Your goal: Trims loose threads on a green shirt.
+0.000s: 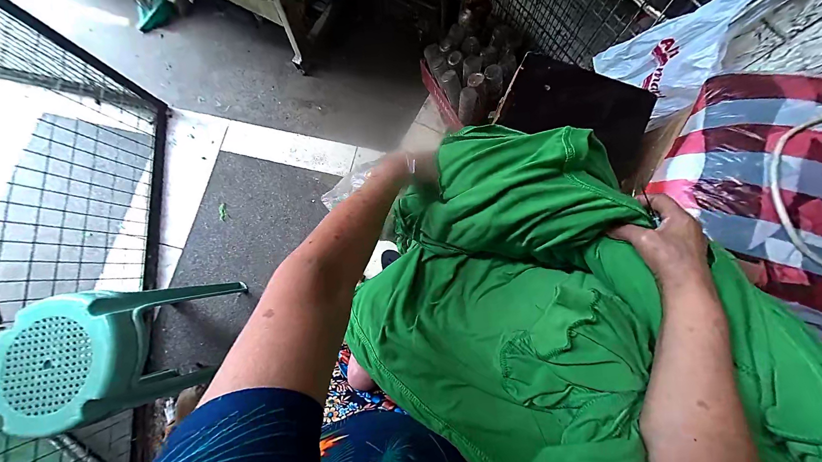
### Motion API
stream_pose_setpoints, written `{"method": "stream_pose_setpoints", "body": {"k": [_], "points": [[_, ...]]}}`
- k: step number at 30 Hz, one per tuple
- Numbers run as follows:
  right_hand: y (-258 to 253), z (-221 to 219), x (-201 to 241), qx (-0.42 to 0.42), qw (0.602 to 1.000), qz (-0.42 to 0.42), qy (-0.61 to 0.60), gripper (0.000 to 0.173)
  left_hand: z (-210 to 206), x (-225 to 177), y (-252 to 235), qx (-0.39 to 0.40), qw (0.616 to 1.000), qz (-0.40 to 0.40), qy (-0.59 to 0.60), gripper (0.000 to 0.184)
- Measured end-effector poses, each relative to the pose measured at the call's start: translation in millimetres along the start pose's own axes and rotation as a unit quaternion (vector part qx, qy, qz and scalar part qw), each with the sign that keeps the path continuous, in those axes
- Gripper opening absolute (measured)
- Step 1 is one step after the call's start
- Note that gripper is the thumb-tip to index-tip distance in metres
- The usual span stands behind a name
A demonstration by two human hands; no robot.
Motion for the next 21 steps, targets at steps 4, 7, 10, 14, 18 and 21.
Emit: {"method": "stream_pose_setpoints", "body": {"k": [4, 7, 10, 14, 18, 21], "points": [[-4.2, -0.3, -3.5, 0.008, 1.000, -0.002, -0.015, 0.043, 10.7, -47.7, 10.9, 0.066, 0.987, 0.137, 0.059, 0.035], [-3.9, 1.1, -2.4, -0.003, 0.999, 0.000, -0.032, 0.040, 7.9, -56.2, 26.8, 0.027, 0.986, 0.159, 0.038, 0.038], [2.8, 1.6, -2.2, -0.028, 0.999, 0.019, -0.034, 0.040, 20.7, -79.0, 55.9, -0.007, 0.979, 0.205, -0.001, 0.040], [21.9, 10.7, -5.9, -0.061, 0.995, 0.068, -0.041, 0.040, 49.2, -145.5, 111.5, -0.027, 0.983, 0.161, -0.079, 0.032], [47.9, 35.3, -23.3, -0.054, 0.981, 0.151, -0.108, 0.045, 5.3, -213.1, 196.5, -0.143, 0.980, 0.052, -0.126, 0.034], [67.1, 44.7, -37.5, -0.045, 0.965, 0.207, -0.152, 0.048, -85.9, -234.5, 244.6, -0.104, 0.991, 0.040, -0.076, 0.055]]}}
Point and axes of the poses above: each hand's wrist, its own y-axis away from the middle knuckle, its own z-axis out of the back of the hand, x = y × z, the point moved 4 cm from there along -y, towards the middle knuckle, and after that the axes turned 4 degrees about y, right-handed, at the moved point
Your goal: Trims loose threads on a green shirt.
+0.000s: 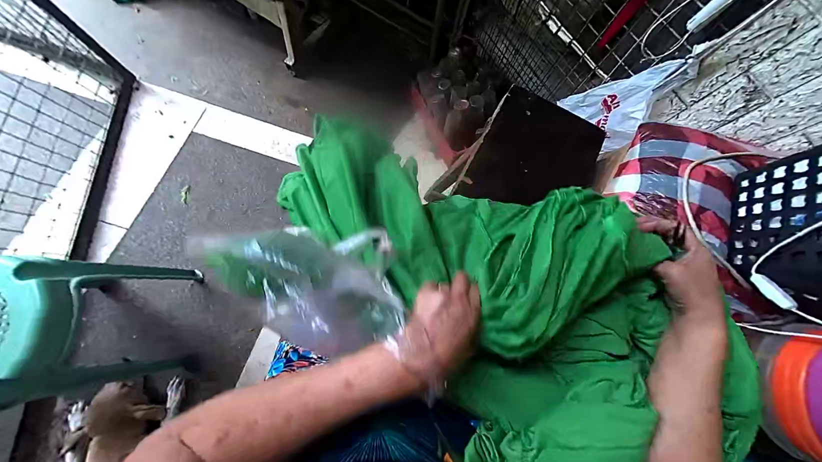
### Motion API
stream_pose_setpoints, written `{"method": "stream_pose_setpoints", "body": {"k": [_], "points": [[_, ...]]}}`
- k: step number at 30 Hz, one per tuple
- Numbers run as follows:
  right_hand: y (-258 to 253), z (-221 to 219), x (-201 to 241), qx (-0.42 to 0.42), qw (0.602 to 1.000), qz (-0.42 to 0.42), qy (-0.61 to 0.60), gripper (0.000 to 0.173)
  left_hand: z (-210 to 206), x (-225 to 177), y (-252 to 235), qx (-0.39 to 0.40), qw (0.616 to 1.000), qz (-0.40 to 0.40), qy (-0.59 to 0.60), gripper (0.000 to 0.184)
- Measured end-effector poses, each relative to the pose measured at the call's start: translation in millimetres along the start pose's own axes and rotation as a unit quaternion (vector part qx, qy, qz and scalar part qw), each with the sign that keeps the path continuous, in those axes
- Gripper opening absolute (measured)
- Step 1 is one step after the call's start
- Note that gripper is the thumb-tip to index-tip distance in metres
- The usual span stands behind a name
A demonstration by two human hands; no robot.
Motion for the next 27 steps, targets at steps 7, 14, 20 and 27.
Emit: {"method": "stream_pose_setpoints", "body": {"k": [7, 14, 20, 27], "points": [[23.5, 21.8, 88.3, 0.065, 0.965, -0.020, 0.255, 0.040, -22.8, 0.7, 36.4, 0.095, 0.990, 0.038, 0.101, 0.062], [42.8, -112.4, 207.9, 0.185, 0.942, 0.183, 0.215, 0.031, -26.6, -4.1, 44.6, 0.066, 0.995, 0.006, 0.068, 0.061], [46.4, -171.3, 162.3, 0.314, 0.923, 0.001, 0.221, 0.026, -0.1, 58.3, 47.2, -0.068, 0.947, -0.094, 0.300, 0.028], [47.7, -171.3, 165.5, 0.297, 0.921, -0.002, 0.252, 0.023, -3.6, 149.9, -64.9, -0.019, 0.982, -0.029, 0.184, 0.046]]}}
Point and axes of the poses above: each hand's wrist, its own y-axis away from the middle knuckle, its own z-axis out of the back of the hand, x = y × z, the point moved 4 cm from there along -y, towards the middle knuckle, and after that the axes turned 4 degrees about y, right-handed, at the moved point
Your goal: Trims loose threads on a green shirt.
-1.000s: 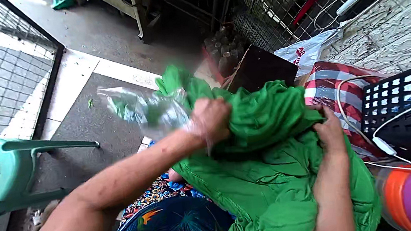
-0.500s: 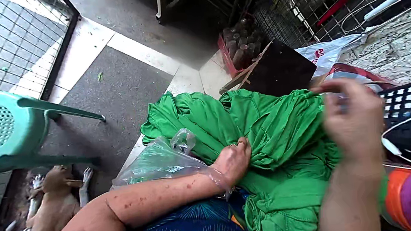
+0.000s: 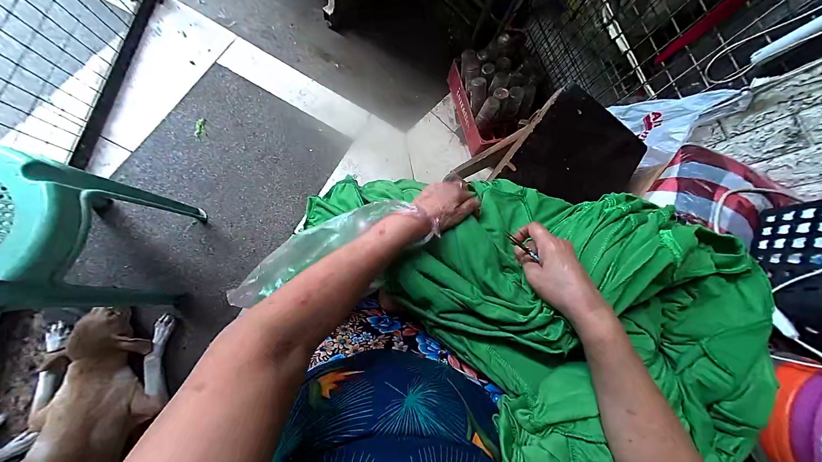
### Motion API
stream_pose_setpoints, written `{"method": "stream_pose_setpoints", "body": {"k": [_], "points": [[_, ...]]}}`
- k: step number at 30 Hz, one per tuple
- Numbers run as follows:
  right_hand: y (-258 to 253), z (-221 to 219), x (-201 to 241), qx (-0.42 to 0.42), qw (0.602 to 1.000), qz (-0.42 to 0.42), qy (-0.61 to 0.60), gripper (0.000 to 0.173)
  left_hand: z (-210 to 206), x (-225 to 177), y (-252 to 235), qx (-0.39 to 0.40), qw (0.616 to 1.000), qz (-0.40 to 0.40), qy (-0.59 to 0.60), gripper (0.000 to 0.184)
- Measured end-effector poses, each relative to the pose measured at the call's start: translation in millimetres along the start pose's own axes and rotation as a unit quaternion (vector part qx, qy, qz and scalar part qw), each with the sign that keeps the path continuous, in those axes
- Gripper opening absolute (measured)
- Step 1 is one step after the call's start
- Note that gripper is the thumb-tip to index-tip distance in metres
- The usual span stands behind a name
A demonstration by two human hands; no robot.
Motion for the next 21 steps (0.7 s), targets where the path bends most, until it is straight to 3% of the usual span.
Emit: {"method": "stream_pose_setpoints", "body": {"k": [2, 3, 5, 8, 12, 16, 18, 21], "points": [[4.3, 2.7, -2.1, -0.023, 1.000, 0.010, -0.005, 0.020, -10.0, 20.5, -9.9, 0.157, 0.980, 0.098, -0.079, 0.066], [7.0, 3.0, -3.6, -0.034, 0.999, 0.018, -0.007, 0.019, -8.5, 23.9, -6.8, 0.194, 0.965, 0.131, -0.120, 0.074], [10.5, 2.1, -5.6, -0.049, 0.998, 0.033, -0.013, 0.018, 3.9, 19.9, 6.6, 0.229, 0.940, 0.158, -0.196, 0.079], [11.5, 0.9, -7.8, -0.044, 0.998, 0.042, -0.025, 0.018, 23.1, -6.3, 46.5, 0.246, 0.919, 0.151, -0.268, 0.066], [12.8, -2.4, -8.7, -0.034, 0.998, 0.055, -0.020, 0.021, 25.9, -53.1, 127.8, 0.192, 0.942, 0.156, -0.228, 0.049], [11.0, -4.4, -5.5, -0.043, 0.997, 0.066, 0.000, 0.021, 11.9, -45.7, 156.0, 0.280, 0.927, 0.232, -0.093, 0.055], [10.9, -4.1, -5.1, -0.048, 0.997, 0.063, 0.008, 0.021, 9.0, -15.5, 151.2, 0.244, 0.943, 0.225, -0.008, 0.058], [11.1, -5.0, -3.7, -0.057, 0.996, 0.069, 0.020, 0.022, 12.6, 30.6, 145.2, -0.011, 0.986, 0.162, 0.044, 0.051]]}}
Point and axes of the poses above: each hand's wrist, its own y-axis away from the middle knuckle, its own z-axis out of the back of the hand, x = y × z, the point moved 4 cm from there along -y, towards the middle knuckle, and after that the axes turned 4 degrees about y, right-handed, at the moved point
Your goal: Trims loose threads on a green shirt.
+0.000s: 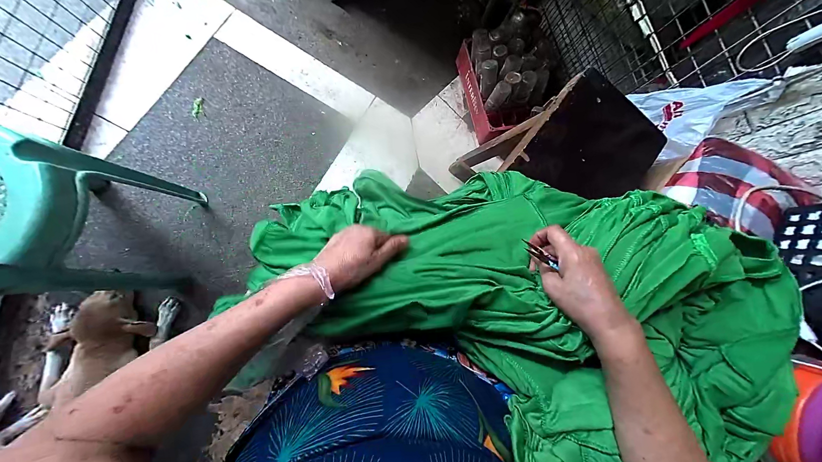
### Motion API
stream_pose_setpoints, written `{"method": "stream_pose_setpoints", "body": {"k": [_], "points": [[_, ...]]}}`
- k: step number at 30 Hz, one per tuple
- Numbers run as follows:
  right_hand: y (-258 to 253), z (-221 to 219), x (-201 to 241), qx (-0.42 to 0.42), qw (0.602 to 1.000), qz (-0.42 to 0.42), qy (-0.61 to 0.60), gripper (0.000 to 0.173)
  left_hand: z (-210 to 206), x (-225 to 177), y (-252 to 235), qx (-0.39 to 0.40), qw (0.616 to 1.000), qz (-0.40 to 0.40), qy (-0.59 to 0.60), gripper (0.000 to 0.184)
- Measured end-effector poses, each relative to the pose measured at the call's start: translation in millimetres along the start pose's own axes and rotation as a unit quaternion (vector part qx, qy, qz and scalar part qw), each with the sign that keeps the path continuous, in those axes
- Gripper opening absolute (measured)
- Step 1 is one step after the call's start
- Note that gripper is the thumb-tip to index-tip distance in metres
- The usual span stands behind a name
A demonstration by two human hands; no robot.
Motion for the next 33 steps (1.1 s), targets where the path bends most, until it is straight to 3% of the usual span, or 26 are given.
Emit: {"method": "stream_pose_setpoints", "body": {"k": [2, 3, 6, 8, 11, 13, 15, 18, 19, 21, 23, 24, 26, 28, 31, 33], "points": [[0.3, -1.8, 2.1, -0.004, 1.000, 0.001, 0.012, 0.022, 4.9, 13.6, -19.8, -0.135, 0.989, -0.056, 0.002, 0.034], [-0.1, -2.2, 3.5, -0.003, 1.000, -0.001, 0.021, 0.022, 5.4, 19.2, -34.7, -0.148, 0.986, -0.070, -0.002, 0.040], [-0.2, -2.9, 6.7, -0.017, 0.999, 0.004, 0.050, 0.018, -5.8, 31.6, -87.8, -0.054, 0.994, -0.094, 0.005, 0.074], [0.4, -2.8, 7.5, -0.024, 0.998, 0.010, 0.056, 0.019, -16.6, 33.6, -115.1, 0.033, 0.996, -0.076, 0.020, 0.077], [2.0, -3.9, 6.8, -0.033, 0.998, 0.020, 0.057, 0.019, -20.1, 36.3, -131.7, 0.152, 0.987, 0.021, -0.046, 0.070], [2.5, -3.7, 5.5, -0.040, 0.998, 0.025, 0.050, 0.019, -15.8, 44.6, -136.4, 0.179, 0.976, 0.056, -0.115, 0.072], [4.0, -3.9, 3.7, -0.044, 0.997, 0.030, 0.048, 0.017, -12.2, 51.6, -137.5, 0.130, 0.979, 0.001, -0.156, 0.065], [2.3, -3.8, 4.2, -0.049, 0.997, 0.031, 0.040, 0.018, 6.0, 49.0, -122.7, -0.086, 0.980, -0.171, -0.062, 0.046], [1.8, -3.8, 4.4, -0.052, 0.997, 0.031, 0.037, 0.018, 12.7, 45.9, -114.8, -0.129, 0.975, -0.182, 0.000, 0.043], [0.5, -3.1, 4.4, -0.056, 0.997, 0.035, 0.035, 0.019, 20.6, 41.7, -100.1, -0.139, 0.974, -0.161, 0.085, 0.040], [-0.1, -3.0, 4.1, -0.052, 0.998, 0.036, 0.031, 0.019, 16.9, 42.1, -88.3, -0.037, 0.992, -0.108, 0.058, 0.044], [-0.3, -3.1, 3.5, -0.052, 0.997, 0.038, 0.031, 0.019, 12.5, 42.4, -83.1, 0.030, 0.996, -0.079, -0.015, 0.050], [-0.8, -3.2, 2.0, -0.053, 0.997, 0.043, 0.030, 0.018, 6.5, 44.2, -72.3, 0.129, 0.976, -0.020, -0.176, 0.063], [-0.7, -3.5, 1.2, -0.047, 0.998, 0.045, 0.025, 0.019, 8.0, 45.7, -61.8, 0.183, 0.952, 0.029, -0.245, 0.071], [4.0, -0.3, -5.2, -0.043, 0.998, 0.047, -0.018, 0.021, 18.0, 20.9, -31.9, 0.257, 0.948, 0.049, -0.180, 0.078], [12.8, 2.0, -14.8, -0.056, 0.995, 0.062, -0.058, 0.020, 15.5, -15.7, 6.1, 0.291, 0.947, -0.045, -0.132, 0.079]]}}
Point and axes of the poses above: each hand's wrist, its own y-axis away from the middle knuckle, its own z-axis out of the back of the hand, x = y × z, the point moved 4 cm from there along -y, towards the middle knuckle, and after that the axes turned 4 degrees about y, right-handed, at the moved point
